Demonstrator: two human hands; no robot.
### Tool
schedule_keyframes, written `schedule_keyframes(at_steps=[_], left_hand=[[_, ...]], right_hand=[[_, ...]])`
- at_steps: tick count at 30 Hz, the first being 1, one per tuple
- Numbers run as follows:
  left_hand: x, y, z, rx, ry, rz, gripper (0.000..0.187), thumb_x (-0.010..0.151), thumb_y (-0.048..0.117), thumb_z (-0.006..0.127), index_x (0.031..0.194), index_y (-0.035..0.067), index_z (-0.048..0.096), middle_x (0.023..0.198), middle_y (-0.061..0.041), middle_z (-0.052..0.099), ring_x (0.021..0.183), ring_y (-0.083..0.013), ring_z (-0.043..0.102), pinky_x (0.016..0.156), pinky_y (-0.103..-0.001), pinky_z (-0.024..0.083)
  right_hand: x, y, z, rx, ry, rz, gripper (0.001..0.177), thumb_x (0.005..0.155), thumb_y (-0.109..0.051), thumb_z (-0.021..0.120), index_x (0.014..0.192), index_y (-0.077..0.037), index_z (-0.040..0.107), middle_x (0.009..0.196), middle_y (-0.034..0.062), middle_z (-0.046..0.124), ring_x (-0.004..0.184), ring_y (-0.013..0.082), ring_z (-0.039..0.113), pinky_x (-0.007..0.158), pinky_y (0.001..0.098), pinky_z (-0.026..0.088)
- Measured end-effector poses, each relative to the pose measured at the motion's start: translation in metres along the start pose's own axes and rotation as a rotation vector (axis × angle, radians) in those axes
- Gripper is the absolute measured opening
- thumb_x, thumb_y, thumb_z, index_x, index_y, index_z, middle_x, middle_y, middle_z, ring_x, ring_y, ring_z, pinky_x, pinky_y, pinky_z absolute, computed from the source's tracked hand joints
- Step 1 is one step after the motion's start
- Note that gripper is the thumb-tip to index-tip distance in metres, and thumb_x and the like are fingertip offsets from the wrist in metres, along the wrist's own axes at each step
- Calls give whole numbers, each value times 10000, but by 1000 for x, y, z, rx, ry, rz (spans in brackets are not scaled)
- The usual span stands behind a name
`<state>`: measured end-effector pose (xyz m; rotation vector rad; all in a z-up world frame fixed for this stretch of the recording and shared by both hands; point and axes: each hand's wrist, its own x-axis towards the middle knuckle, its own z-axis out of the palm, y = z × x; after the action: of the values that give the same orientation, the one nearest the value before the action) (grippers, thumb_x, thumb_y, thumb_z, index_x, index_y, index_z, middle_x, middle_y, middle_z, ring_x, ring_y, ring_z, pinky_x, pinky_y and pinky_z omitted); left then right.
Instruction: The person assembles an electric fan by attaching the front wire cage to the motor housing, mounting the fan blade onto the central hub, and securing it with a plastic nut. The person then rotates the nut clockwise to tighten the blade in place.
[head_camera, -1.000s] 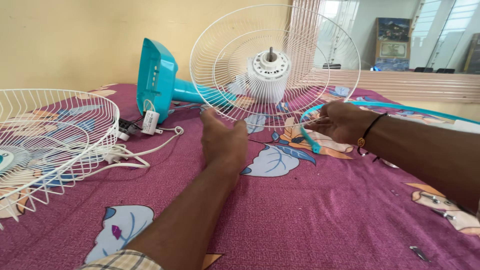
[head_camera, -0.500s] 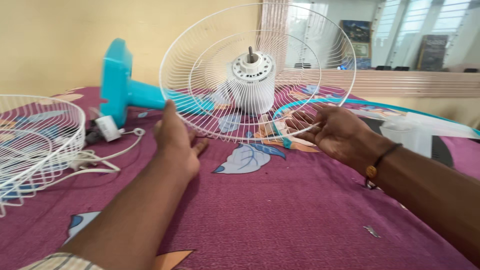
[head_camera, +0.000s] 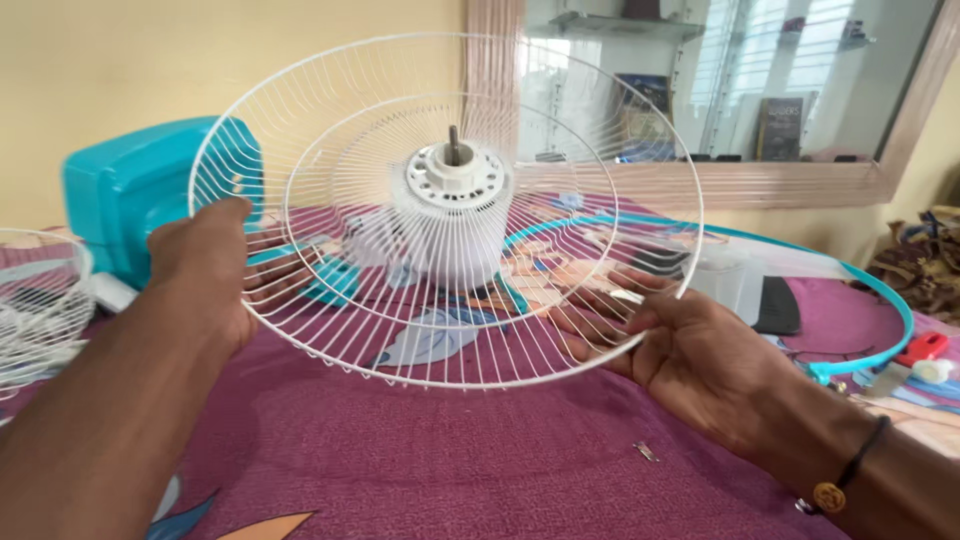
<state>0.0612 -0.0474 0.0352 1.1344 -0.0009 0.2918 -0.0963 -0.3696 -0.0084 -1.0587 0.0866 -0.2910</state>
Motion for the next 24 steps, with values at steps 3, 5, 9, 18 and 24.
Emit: schedule_keyframes(at_steps=[3, 5, 9, 18, 24], left_hand=[[-6, 8, -12, -21, 45, -11, 384, 940, 176, 625, 1234, -43, 510, 1038, -236, 688, 777, -393, 755, 637, -515, 641], [-8, 10, -17, 13, 82, -9, 379, 935, 175, 655, 1207, -55, 527, 1033, -234, 676, 771, -381, 745, 620, -519, 633], [-11, 5, -29, 152, 124, 56, 319, 910, 150, 668, 1127, -65, 576, 1045, -214, 698, 749, -337, 759, 581, -496, 647], [-27, -1, -28, 813, 386, 474, 622, 856, 210, 779, 1311, -65, 456, 1190, -292, 629, 1028, -438, 670, 859, -542, 554], [-46, -10, -17, 1106, 351, 1170, 680, 841, 221, 823, 1401, 18, 496, 1385, -262, 541, 1345, -436, 477, 957, -609, 449]], right_hand=[[1, 6, -10, -33, -119, -14, 528, 922, 58, 411, 1441, -26, 355, 1448, 257, 508, 1309, 393, 593, 1023, 503, 499], [4, 8, -26, 45, -492, -16, 601, 923, 140, 423, 1481, -30, 278, 1499, 276, 434, 1340, 491, 552, 1100, 508, 465], [13, 6, -49, -60, -373, 7, 591, 899, 133, 433, 1469, -2, 359, 1499, 281, 493, 1305, 424, 605, 1031, 555, 503], [-1, -10, -16, -219, -15, 102, 507, 878, 66, 408, 1378, 0, 464, 1308, 232, 641, 1142, 379, 695, 932, 502, 567], [-4, -9, -6, -272, 57, 93, 332, 964, -55, 395, 1235, 37, 563, 1115, 198, 710, 943, 305, 727, 843, 448, 611]])
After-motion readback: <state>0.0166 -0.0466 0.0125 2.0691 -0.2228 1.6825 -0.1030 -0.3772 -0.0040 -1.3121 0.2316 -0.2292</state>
